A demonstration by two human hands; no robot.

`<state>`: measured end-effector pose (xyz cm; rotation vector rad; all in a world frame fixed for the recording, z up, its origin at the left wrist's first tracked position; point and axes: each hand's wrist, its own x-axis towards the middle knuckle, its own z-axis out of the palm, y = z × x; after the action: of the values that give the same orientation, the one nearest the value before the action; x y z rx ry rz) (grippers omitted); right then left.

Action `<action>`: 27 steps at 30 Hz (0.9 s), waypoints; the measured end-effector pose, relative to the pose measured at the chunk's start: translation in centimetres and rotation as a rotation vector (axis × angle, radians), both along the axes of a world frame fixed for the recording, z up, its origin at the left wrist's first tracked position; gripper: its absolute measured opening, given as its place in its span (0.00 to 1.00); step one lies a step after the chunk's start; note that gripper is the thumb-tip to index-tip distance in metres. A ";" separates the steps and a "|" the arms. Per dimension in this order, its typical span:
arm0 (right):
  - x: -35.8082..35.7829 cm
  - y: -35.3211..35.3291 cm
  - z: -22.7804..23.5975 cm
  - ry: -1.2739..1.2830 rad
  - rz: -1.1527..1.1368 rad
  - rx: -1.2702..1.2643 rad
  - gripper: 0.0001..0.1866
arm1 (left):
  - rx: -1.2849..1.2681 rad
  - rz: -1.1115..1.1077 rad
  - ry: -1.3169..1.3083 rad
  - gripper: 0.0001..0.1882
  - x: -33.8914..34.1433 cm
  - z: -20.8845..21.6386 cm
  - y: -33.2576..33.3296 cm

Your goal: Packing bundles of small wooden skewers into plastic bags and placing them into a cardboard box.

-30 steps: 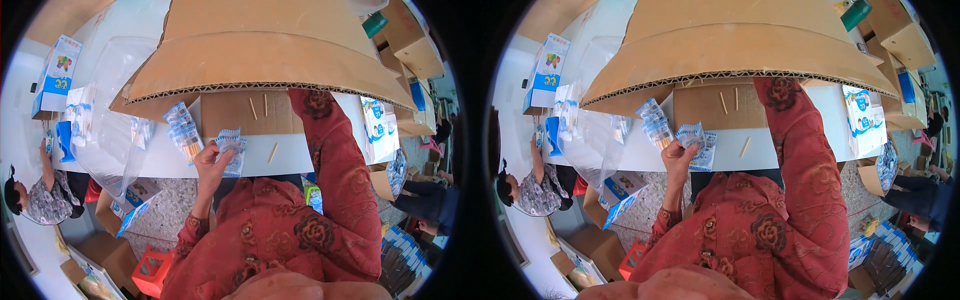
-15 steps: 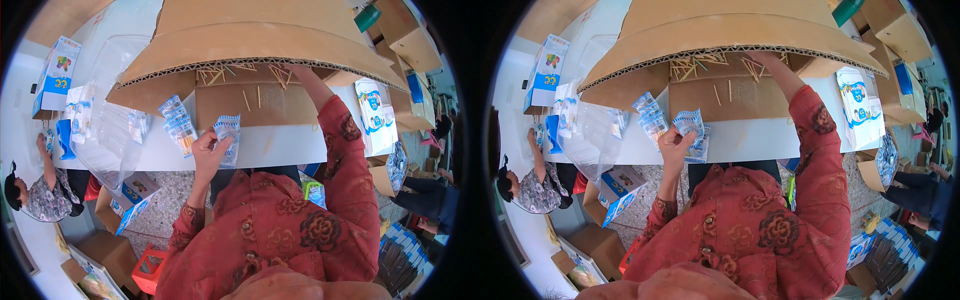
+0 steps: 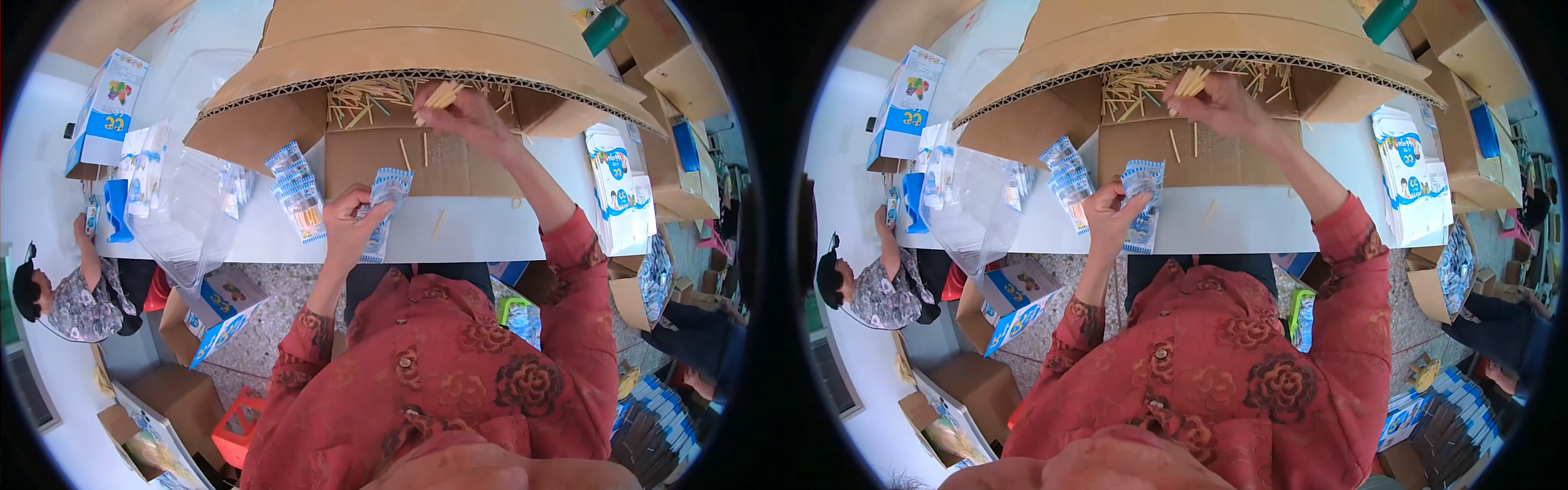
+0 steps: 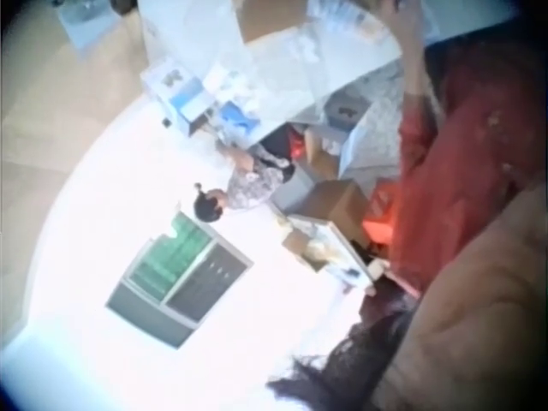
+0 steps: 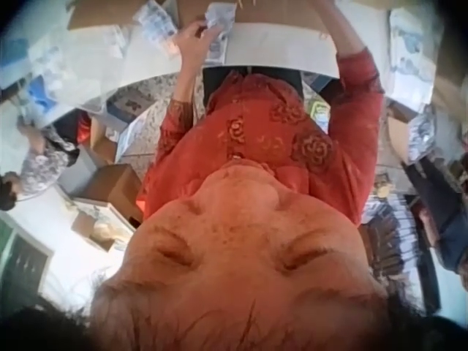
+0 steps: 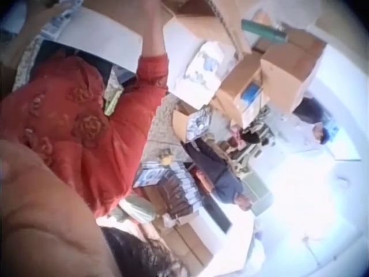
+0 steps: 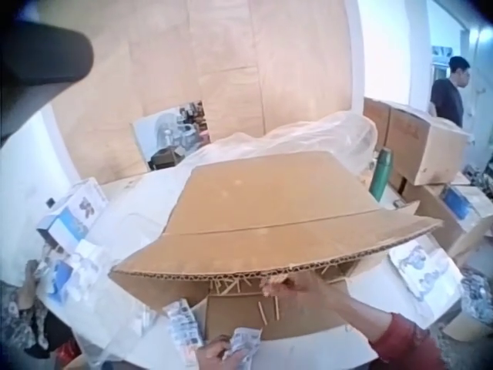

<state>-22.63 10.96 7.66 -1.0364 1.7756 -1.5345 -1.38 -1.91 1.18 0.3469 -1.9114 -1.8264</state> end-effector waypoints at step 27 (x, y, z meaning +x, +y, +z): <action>7.3 2.5 3.6 0.613 0.193 -0.199 0.07 | -0.237 0.046 0.045 0.04 -0.8 1.3 1.1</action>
<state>-15.28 13.44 11.22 -1.8744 1.8464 -1.3805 -2.17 -0.77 2.43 0.2643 -2.0434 -1.5445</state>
